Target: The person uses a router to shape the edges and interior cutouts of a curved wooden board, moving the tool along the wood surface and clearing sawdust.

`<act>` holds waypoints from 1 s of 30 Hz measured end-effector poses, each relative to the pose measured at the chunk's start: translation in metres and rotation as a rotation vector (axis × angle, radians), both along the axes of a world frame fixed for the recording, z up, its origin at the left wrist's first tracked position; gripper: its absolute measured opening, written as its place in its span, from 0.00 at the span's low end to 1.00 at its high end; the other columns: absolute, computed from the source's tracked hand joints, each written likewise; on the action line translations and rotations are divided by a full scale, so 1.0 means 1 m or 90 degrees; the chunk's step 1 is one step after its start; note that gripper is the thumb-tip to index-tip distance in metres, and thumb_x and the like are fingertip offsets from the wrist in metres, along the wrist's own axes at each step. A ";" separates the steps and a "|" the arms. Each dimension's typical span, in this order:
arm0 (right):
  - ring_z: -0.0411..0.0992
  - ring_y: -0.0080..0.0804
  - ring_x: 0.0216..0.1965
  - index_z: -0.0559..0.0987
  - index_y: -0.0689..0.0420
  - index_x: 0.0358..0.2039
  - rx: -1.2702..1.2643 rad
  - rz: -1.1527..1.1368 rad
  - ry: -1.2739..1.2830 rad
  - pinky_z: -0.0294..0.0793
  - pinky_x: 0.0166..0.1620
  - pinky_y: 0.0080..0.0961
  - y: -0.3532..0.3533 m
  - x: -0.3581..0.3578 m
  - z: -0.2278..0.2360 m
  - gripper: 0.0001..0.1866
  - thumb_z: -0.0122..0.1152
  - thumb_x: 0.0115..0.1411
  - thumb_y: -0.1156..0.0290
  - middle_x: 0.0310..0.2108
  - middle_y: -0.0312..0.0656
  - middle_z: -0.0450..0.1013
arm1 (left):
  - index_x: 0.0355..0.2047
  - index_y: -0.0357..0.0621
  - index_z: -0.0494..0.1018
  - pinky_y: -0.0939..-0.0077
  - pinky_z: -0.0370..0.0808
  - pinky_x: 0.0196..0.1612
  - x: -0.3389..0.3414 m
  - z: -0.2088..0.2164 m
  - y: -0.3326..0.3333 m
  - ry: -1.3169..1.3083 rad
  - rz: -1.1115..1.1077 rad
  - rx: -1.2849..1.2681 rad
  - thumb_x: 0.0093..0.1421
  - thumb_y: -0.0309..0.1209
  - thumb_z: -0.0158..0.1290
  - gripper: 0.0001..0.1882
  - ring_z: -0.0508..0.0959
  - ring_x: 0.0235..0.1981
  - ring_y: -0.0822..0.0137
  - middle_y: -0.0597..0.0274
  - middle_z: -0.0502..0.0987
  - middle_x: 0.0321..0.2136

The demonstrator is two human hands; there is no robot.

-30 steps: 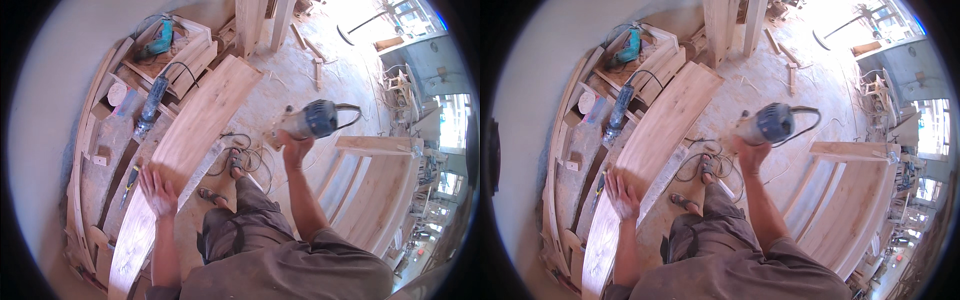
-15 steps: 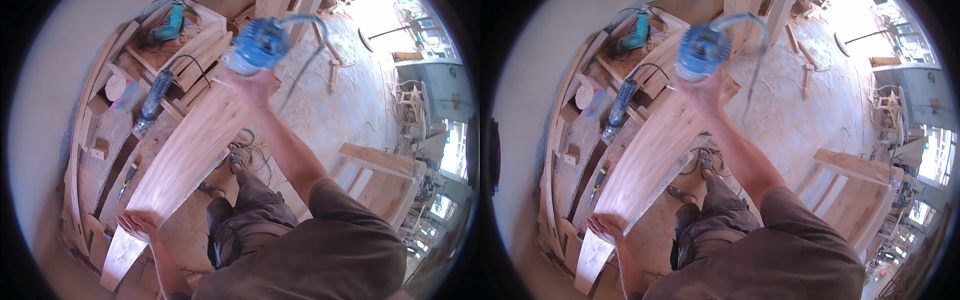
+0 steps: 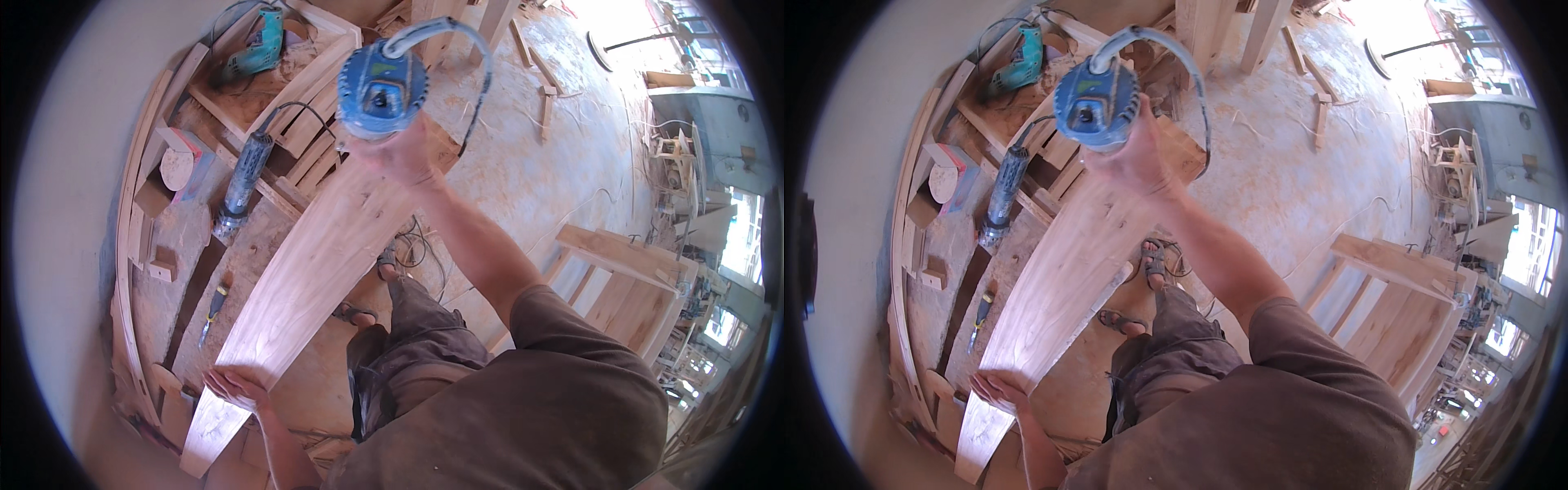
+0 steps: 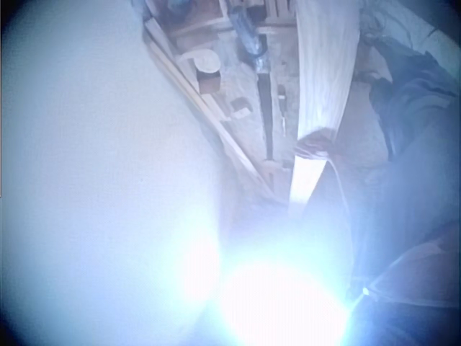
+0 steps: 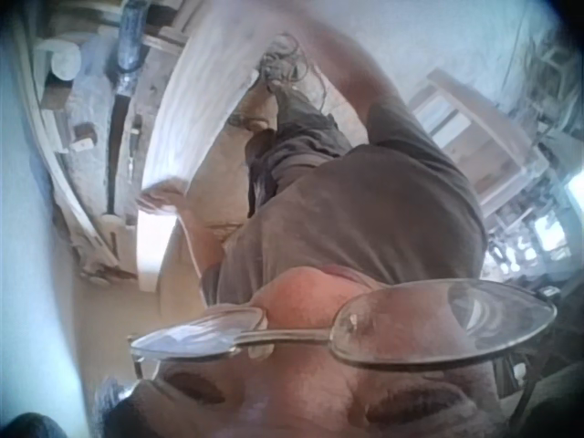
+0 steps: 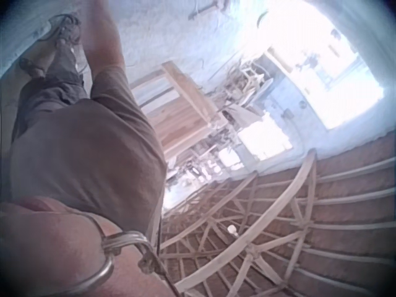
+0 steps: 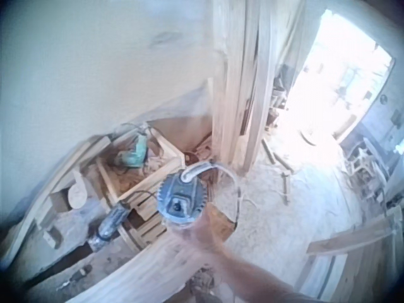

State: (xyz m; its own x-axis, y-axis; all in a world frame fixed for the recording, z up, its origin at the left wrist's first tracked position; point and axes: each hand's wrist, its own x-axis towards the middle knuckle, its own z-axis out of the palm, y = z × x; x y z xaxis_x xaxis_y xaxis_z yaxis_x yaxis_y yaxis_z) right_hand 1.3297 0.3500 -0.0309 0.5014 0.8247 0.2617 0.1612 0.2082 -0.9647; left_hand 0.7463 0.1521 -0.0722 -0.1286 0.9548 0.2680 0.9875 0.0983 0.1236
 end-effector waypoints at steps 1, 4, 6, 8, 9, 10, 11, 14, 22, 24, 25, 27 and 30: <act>0.75 0.31 0.50 0.68 0.61 0.57 -0.018 0.004 -0.008 0.75 0.56 0.31 0.000 0.006 -0.001 0.38 0.75 0.45 0.72 0.49 0.43 0.76 | 0.66 0.32 0.68 0.42 0.57 0.72 0.001 0.002 0.000 -0.003 -0.001 0.000 0.76 0.43 0.40 0.29 0.61 0.70 0.38 0.35 0.64 0.69; 0.76 0.31 0.49 0.68 0.60 0.58 -0.053 0.000 -0.047 0.76 0.57 0.32 0.004 0.024 -0.004 0.40 0.77 0.44 0.71 0.50 0.44 0.76 | 0.66 0.31 0.68 0.42 0.57 0.72 0.006 0.007 0.000 -0.001 -0.012 -0.001 0.76 0.43 0.40 0.29 0.61 0.70 0.37 0.34 0.64 0.68; 0.77 0.30 0.46 0.71 0.60 0.54 -0.012 -0.044 -0.058 0.77 0.54 0.31 0.011 0.032 -0.006 0.37 0.78 0.43 0.71 0.47 0.42 0.77 | 0.66 0.31 0.67 0.42 0.57 0.72 -0.001 0.007 -0.004 -0.002 -0.011 0.003 0.76 0.42 0.41 0.29 0.62 0.69 0.37 0.34 0.64 0.68; 0.79 0.29 0.41 0.77 0.60 0.46 0.071 -0.119 -0.052 0.80 0.49 0.29 0.017 0.047 0.004 0.29 0.80 0.42 0.73 0.41 0.39 0.80 | 0.66 0.31 0.67 0.42 0.57 0.71 0.007 0.003 0.003 -0.017 -0.013 0.002 0.76 0.41 0.41 0.28 0.62 0.69 0.37 0.33 0.64 0.68; 0.80 0.29 0.38 0.80 0.60 0.42 0.115 -0.152 -0.043 0.81 0.46 0.28 0.021 0.051 0.005 0.25 0.81 0.42 0.74 0.38 0.37 0.81 | 0.66 0.31 0.67 0.42 0.57 0.71 0.009 0.006 0.004 -0.016 -0.012 0.004 0.76 0.41 0.41 0.28 0.62 0.69 0.37 0.33 0.64 0.68; 0.80 0.28 0.38 0.80 0.60 0.41 0.107 -0.149 -0.058 0.81 0.46 0.28 0.024 0.057 0.002 0.25 0.81 0.42 0.74 0.38 0.37 0.81 | 0.66 0.31 0.67 0.42 0.58 0.71 0.010 0.007 0.004 -0.016 -0.010 0.005 0.76 0.41 0.41 0.28 0.62 0.69 0.37 0.34 0.64 0.68; 0.79 0.27 0.37 0.80 0.60 0.41 0.100 -0.146 -0.074 0.81 0.45 0.28 0.025 0.064 -0.002 0.24 0.81 0.41 0.75 0.38 0.37 0.80 | 0.66 0.31 0.66 0.42 0.58 0.71 0.010 0.007 0.002 -0.016 -0.010 0.006 0.76 0.41 0.41 0.28 0.62 0.69 0.37 0.34 0.64 0.68; 0.79 0.26 0.37 0.80 0.60 0.41 0.090 -0.118 -0.109 0.81 0.44 0.27 0.024 0.066 0.000 0.24 0.81 0.41 0.76 0.37 0.36 0.80 | 0.66 0.30 0.66 0.43 0.58 0.71 0.007 0.005 0.001 -0.018 -0.019 0.017 0.76 0.40 0.42 0.28 0.62 0.69 0.37 0.34 0.64 0.68; 0.79 0.26 0.37 0.80 0.60 0.41 0.070 -0.044 -0.103 0.81 0.44 0.27 0.013 0.038 0.002 0.24 0.80 0.42 0.79 0.39 0.36 0.80 | 0.64 0.27 0.68 0.44 0.56 0.72 0.012 0.010 0.001 -0.003 0.003 0.000 0.75 0.39 0.43 0.28 0.61 0.70 0.38 0.36 0.64 0.68; 0.79 0.26 0.37 0.80 0.60 0.41 0.062 -0.028 -0.101 0.81 0.44 0.27 0.010 0.037 0.001 0.24 0.80 0.43 0.79 0.39 0.36 0.79 | 0.64 0.27 0.68 0.45 0.55 0.72 0.013 0.011 0.002 -0.010 0.002 0.002 0.75 0.39 0.43 0.28 0.61 0.70 0.39 0.36 0.64 0.69; 0.79 0.26 0.38 0.80 0.60 0.42 0.055 -0.021 -0.097 0.80 0.44 0.27 0.007 0.035 0.001 0.24 0.80 0.43 0.79 0.39 0.36 0.79 | 0.64 0.27 0.68 0.45 0.55 0.72 0.012 0.010 0.001 -0.011 0.006 -0.001 0.75 0.39 0.43 0.28 0.61 0.71 0.39 0.36 0.63 0.69; 0.79 0.26 0.38 0.80 0.60 0.42 0.043 -0.009 -0.092 0.80 0.45 0.27 0.003 0.031 0.004 0.24 0.80 0.43 0.79 0.39 0.36 0.79 | 0.64 0.27 0.68 0.45 0.55 0.72 0.011 0.009 0.000 -0.016 0.013 -0.003 0.75 0.39 0.43 0.28 0.60 0.71 0.39 0.36 0.63 0.69; 0.78 0.27 0.39 0.80 0.60 0.43 0.025 -0.002 -0.113 0.80 0.45 0.28 0.000 0.025 0.005 0.25 0.81 0.42 0.78 0.41 0.36 0.79 | 0.64 0.27 0.67 0.45 0.55 0.73 0.011 0.008 0.001 -0.003 0.004 0.004 0.75 0.39 0.43 0.28 0.61 0.71 0.39 0.36 0.63 0.69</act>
